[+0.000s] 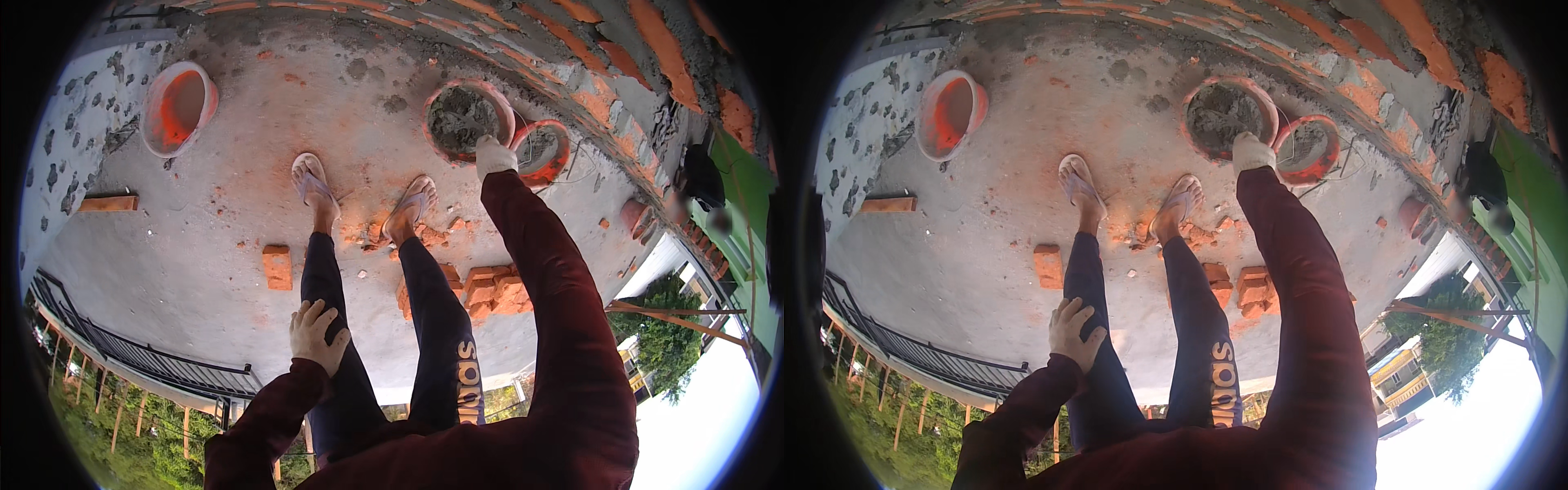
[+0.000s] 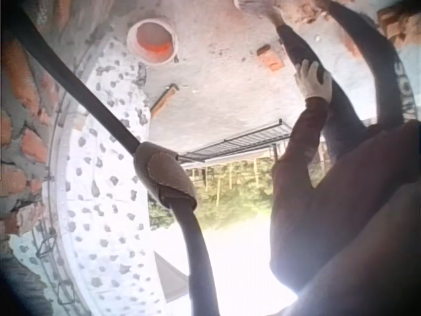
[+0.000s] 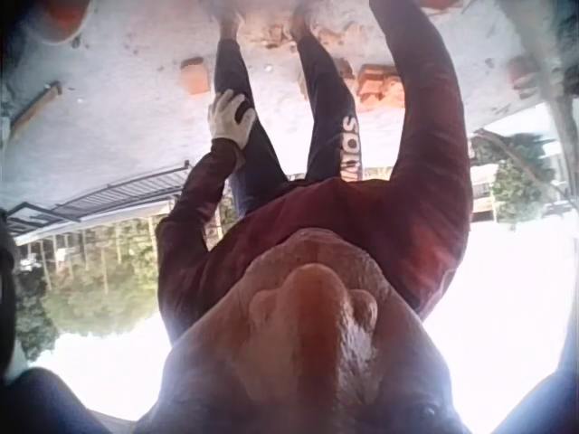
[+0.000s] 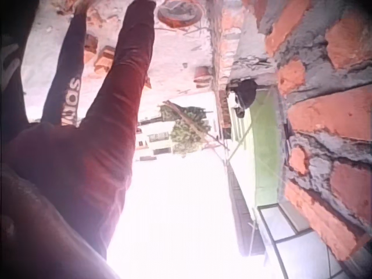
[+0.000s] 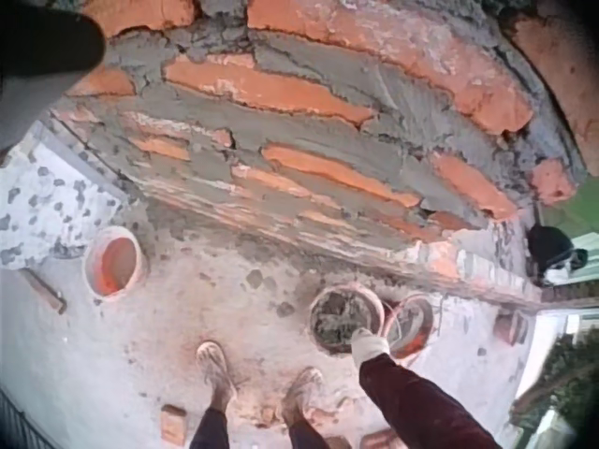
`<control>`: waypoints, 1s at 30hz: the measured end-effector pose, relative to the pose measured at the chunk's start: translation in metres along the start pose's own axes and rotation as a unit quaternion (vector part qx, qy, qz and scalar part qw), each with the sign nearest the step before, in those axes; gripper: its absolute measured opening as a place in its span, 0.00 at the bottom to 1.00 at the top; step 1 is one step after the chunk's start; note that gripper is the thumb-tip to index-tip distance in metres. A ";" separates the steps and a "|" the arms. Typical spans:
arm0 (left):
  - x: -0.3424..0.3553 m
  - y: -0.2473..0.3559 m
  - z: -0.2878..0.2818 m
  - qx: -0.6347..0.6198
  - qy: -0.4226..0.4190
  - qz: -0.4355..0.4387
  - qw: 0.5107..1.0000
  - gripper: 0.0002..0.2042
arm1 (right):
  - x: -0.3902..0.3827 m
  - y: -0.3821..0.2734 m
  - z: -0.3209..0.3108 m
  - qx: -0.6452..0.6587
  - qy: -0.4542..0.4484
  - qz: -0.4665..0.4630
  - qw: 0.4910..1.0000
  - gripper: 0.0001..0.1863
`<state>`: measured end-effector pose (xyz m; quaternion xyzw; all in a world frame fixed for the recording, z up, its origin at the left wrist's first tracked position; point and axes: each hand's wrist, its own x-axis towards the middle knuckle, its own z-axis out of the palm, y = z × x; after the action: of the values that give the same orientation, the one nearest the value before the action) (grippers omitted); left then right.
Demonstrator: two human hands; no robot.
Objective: The person scoops mortar from a bucket with a trowel and spreads it on a partially built brick wall. They place bricks onto the mortar, tap them into position, and scrape off excess mortar. The person repeats this process to extend the wall.
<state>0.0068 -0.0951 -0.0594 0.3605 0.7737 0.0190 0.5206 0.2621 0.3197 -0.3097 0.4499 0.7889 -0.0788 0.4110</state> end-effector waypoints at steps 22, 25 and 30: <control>0.028 -0.001 -0.039 0.048 -0.036 0.038 0.997 0.22 | 0.015 -0.014 0.044 0.762 -0.198 0.086 0.610 0.11; 0.026 0.001 -0.037 0.053 -0.033 0.042 0.997 0.22 | -0.004 -0.018 0.064 0.825 -0.183 0.090 0.526 0.11; 0.027 0.011 -0.040 0.071 -0.036 0.045 0.996 0.22 | -0.023 -0.020 0.075 0.869 -0.178 0.073 0.457 0.14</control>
<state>-0.0253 -0.0577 -0.0585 0.4315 0.7366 -0.0259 0.5201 0.2959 0.2564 -0.3466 0.6063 0.1858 -0.7711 -0.0570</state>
